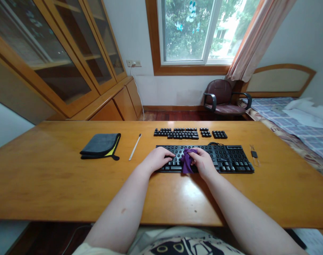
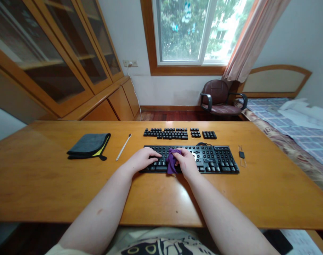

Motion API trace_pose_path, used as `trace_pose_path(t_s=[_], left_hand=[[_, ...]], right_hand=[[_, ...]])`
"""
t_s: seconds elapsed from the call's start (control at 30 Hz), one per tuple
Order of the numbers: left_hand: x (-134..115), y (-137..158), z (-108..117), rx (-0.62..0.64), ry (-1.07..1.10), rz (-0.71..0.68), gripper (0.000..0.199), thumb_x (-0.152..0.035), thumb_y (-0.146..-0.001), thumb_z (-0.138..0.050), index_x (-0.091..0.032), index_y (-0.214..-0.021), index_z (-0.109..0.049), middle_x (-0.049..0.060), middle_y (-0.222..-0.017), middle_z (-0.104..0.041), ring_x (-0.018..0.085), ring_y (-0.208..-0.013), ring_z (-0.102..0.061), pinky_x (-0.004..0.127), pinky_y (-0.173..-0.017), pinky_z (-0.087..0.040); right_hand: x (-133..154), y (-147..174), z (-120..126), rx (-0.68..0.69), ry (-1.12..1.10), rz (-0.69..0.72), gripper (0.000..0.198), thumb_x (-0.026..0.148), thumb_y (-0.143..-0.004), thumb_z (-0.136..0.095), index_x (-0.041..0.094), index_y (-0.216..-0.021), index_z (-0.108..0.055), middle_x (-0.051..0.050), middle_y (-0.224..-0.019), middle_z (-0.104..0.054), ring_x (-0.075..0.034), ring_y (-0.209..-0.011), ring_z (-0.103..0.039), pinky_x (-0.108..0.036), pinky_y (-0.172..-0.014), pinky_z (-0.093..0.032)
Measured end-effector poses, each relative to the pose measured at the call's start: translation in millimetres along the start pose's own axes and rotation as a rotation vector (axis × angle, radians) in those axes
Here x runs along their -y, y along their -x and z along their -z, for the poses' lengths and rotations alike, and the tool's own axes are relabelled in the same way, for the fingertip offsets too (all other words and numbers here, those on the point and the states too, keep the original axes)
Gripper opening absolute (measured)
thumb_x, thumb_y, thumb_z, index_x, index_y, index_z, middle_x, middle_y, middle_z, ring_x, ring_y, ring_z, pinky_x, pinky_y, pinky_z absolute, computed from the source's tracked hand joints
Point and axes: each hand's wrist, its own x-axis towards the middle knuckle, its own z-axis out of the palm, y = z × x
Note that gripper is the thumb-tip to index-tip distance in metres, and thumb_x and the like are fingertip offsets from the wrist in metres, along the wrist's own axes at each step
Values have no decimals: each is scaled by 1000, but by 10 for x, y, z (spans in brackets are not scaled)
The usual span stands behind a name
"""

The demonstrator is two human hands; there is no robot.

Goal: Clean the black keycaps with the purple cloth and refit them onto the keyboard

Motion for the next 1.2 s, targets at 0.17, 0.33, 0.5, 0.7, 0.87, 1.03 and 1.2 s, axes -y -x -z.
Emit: trace_pose_path(t_s=[0.17, 0.33, 0.5, 0.7, 0.87, 1.03, 1.2], left_hand=[[-10, -6, -5, -4, -21, -32, 25, -24, -75, -60, -27, -99, -69, 0, -98, -71, 17, -92, -61, 28, -85, -44], [-61, 12, 7, -24, -29, -99, 22, -24, -80, -55, -24, -96, -70, 2, -101, -69, 17, -95, -60, 29, -87, -44], [-61, 7, -20, -43, -25, -84, 22, -26, -83, -51, -22, -91, -71, 3, -93, -70, 17, -90, -60, 28, -85, -44], [-54, -15, -49, -59, -42, -52, 16, -24, -80, -56, -23, -87, -71, 2, -89, -69, 17, -88, -59, 28, -84, -44], [-95, -7, -19, -88, -42, 13, 18, -24, -76, -61, -22, -92, -68, 2, -92, -67, 18, -89, -58, 29, -83, -45], [-141, -4, 2, -86, -58, 40, 7, -22, -75, -61, -20, -76, -67, 3, -84, -65, 17, -84, -58, 28, -79, -45], [-186, 10, 12, -77, -115, 16, 7, -20, -75, -58, -20, -74, -65, 2, -81, -65, 17, -81, -57, 28, -76, -45]], right_hand=[[18, 7, -9, 9, 6, 5, 23, 37, -67, -66, 16, -76, -63, 3, -51, -57, -9, -42, -44, -23, -44, -34], [21, 14, -4, 11, 17, 5, 22, 37, -67, -67, 17, -75, -63, 3, -50, -57, -10, -42, -44, -23, -44, -34], [20, 15, 1, 13, 12, 4, 23, 38, -67, -67, 16, -75, -63, 3, -50, -57, -9, -42, -44, -23, -44, -33], [42, 26, -16, 14, 10, -2, 24, 38, -67, -67, 16, -75, -63, 2, -50, -57, -10, -42, -43, -23, -43, -34], [36, 27, -15, 14, 13, 3, 23, 38, -68, -67, 16, -76, -63, 1, -52, -59, -10, -43, -44, -23, -44, -35], [13, 13, -5, 9, 13, 2, 25, 39, -67, -67, 16, -76, -63, 0, -55, -61, -10, -43, -45, -23, -44, -35], [-1, 5, -4, 4, 8, 10, 23, 38, -67, -67, 17, -75, -63, 2, -54, -59, -9, -43, -45, -23, -45, -35]])
